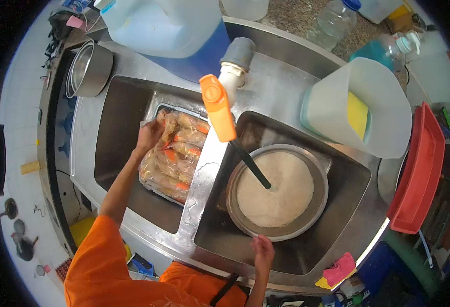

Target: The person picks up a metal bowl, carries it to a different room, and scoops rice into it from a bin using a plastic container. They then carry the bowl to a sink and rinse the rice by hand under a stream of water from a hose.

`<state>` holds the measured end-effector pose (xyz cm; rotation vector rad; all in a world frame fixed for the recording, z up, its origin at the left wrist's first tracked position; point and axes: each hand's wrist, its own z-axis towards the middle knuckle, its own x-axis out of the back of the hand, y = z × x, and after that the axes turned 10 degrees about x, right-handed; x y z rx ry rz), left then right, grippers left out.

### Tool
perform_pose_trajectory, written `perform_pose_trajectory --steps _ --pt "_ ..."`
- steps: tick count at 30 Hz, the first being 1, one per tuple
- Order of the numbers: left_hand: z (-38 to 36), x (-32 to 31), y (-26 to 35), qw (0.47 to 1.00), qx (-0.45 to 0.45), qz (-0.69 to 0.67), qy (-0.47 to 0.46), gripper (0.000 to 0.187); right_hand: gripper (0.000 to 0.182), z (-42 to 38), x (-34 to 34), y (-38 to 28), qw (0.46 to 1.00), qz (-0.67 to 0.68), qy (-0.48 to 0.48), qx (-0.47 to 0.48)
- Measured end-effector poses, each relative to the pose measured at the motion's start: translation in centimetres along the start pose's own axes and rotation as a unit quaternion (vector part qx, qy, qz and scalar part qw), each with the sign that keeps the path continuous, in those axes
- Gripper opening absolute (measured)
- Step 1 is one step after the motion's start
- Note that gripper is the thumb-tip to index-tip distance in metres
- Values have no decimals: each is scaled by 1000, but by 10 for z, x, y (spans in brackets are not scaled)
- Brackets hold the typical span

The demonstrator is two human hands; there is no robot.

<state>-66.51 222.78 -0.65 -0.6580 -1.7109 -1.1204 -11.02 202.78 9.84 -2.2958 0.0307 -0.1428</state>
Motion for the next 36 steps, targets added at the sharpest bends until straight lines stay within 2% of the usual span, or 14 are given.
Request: perform_pose_trajectory --steps 3,7,8,11,13,15,16,17,19,22,25,26,32,36 --pt "20 -33 -4 992 61 108 4 20 24 4 4 -7 1000 -4 13 -21" --pt "42 -51 -4 974 111 195 -24 22 24 13 -1 -18 999 12 28 -41" --pt "44 -47 5 973 80 213 -29 22 24 14 -2 -18 998 17 30 -48" --pt "65 -34 10 949 81 282 -118 22 25 34 -9 -16 998 -12 11 -52" --pt "77 -44 -13 954 57 282 -88 20 25 45 -17 -24 999 3 6 -50" --pt "61 -22 15 958 37 272 -84 18 26 46 -19 -31 999 13 1 -47" --pt "47 -15 28 962 -19 266 -56 15 27 47 -19 -35 999 16 -3 -44" --pt "35 -7 58 969 -6 245 -35 10 27 49 -20 -37 999 19 -5 -40" --pt "12 9 114 988 -155 13 1 16 26 49 -20 -44 999 24 2 -29" --pt "9 -5 142 976 -193 -38 -90 29 26 43 -12 -42 999 4 -6 -34" --pt "8 -20 163 990 -98 14 -104 34 25 45 -10 -43 1000 6 -5 -26" --pt "2 -25 162 990 -100 28 -100 37 25 42 -10 -44 1000 11 -2 -25" --pt "-31 -32 143 969 -182 129 -104 52 25 40 -14 -37 999 -8 0 -38" --pt "-14 -76 125 936 -243 248 -49 57 24 37 -19 -26 999 -10 3 -50"
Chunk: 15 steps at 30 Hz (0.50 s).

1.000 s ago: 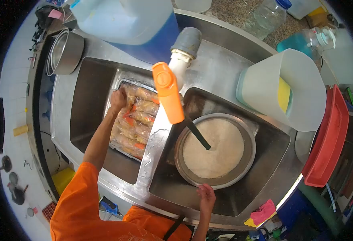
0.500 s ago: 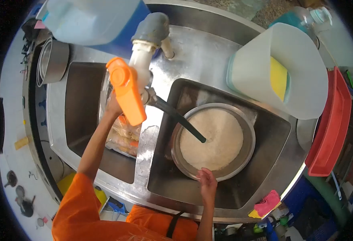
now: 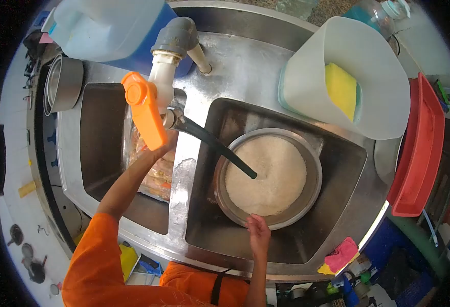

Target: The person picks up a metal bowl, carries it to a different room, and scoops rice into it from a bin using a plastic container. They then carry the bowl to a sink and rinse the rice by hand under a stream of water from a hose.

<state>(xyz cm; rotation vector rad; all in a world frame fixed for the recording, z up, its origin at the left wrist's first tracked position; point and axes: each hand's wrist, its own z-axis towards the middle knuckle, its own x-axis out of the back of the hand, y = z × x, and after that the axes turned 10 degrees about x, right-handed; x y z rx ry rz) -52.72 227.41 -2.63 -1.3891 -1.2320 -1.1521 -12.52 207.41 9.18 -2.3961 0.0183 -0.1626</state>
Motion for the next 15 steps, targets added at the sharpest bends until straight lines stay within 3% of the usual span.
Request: perform_pose_trajectory --steps 1,4,5,7,8,11,15 --pt "7 -9 0 1000 -3 13 12 57 24 0 1 9 1000 6 -2 1" --pt "32 52 15 972 76 1 -222 30 24 -3 0 13 1000 4 -11 11" --pt "25 -6 -7 986 -16 91 -141 26 24 -6 1 13 1000 1 -13 16" --pt "11 -117 -49 939 -143 298 90 19 24 -8 3 15 1000 8 -11 18" --pt "29 -59 -23 976 -52 195 -81 20 24 -10 3 15 1000 13 -10 20" --pt "41 -13 -14 974 70 -21 -214 37 25 -14 11 12 999 2 -4 34" --pt "41 14 -31 978 73 -25 -192 49 26 -22 24 2 998 33 32 41"
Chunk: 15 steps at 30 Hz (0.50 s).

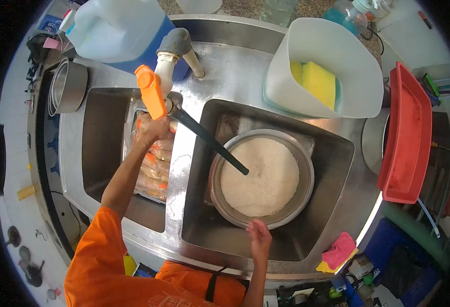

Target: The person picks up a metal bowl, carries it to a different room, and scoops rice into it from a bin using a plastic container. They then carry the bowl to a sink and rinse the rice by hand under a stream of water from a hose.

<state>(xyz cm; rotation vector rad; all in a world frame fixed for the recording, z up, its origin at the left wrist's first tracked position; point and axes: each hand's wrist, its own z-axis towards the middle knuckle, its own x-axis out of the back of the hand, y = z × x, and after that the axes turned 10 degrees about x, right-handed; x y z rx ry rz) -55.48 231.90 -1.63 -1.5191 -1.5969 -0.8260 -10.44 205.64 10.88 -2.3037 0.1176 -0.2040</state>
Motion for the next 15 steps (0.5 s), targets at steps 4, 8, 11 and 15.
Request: perform_pose_trajectory --steps 4,8,11,15 --pt "-46 23 5 975 -49 -101 191 46 26 -8 17 9 1000 3 24 0" --pt "-103 -21 16 927 103 -256 254 37 27 -18 18 7 999 16 41 -16" --pt "-95 -68 -1 964 -5 -147 220 48 26 -23 14 2 1000 2 22 6" --pt "-66 -60 -1 991 21 -78 110 66 25 -16 6 10 1000 -9 1 -7"
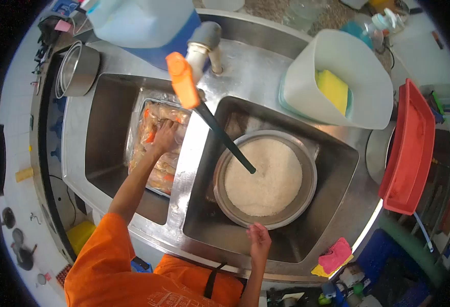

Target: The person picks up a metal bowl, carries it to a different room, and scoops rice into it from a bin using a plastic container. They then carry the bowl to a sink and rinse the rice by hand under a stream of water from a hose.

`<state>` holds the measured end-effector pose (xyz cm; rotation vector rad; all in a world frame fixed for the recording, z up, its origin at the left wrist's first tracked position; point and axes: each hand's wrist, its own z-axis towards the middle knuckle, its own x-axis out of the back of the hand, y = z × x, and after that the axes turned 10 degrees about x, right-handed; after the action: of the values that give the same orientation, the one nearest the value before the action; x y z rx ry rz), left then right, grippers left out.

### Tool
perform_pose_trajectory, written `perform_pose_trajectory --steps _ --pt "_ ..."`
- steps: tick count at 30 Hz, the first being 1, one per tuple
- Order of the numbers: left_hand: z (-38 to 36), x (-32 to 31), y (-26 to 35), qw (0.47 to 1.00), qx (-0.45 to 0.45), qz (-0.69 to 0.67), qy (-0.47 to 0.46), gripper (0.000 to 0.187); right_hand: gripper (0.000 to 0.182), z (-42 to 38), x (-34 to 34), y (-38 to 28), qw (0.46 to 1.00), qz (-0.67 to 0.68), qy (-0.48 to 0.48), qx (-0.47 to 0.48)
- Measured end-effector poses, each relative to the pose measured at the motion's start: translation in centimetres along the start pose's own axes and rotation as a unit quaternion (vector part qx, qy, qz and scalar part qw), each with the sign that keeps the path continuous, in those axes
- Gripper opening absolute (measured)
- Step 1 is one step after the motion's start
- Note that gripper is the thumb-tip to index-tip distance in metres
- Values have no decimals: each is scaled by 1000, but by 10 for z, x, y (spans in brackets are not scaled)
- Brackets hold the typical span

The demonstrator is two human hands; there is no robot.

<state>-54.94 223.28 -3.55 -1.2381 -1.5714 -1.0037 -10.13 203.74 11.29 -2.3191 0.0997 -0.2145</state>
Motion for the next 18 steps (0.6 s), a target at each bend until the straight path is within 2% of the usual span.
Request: perform_pose_trajectory --steps 3,4,7,8,11,14,17,18 --pt "23 24 16 982 50 135 -123 63 24 10 -9 0 999 -20 -28 11" --pt "21 19 13 988 21 136 -65 46 24 10 -12 0 999 -25 -39 19" --pt "26 -30 -16 995 -20 92 -40 30 25 5 -14 -17 997 -29 -63 44" --pt "18 -11 -13 989 -45 123 -63 23 25 -1 -13 -25 996 -28 -65 49" --pt "-11 45 -5 997 -29 48 -56 33 26 -11 3 -31 996 -40 -61 58" --pt "-39 135 2 999 -11 -39 -34 48 27 -12 25 -28 997 -37 -38 55" --pt "-23 109 -60 954 -183 -208 116 47 26 -9 36 -25 999 9 -5 31" --pt "-39 161 -34 901 104 -373 -195 45 26 -6 34 -25 999 31 4 24"
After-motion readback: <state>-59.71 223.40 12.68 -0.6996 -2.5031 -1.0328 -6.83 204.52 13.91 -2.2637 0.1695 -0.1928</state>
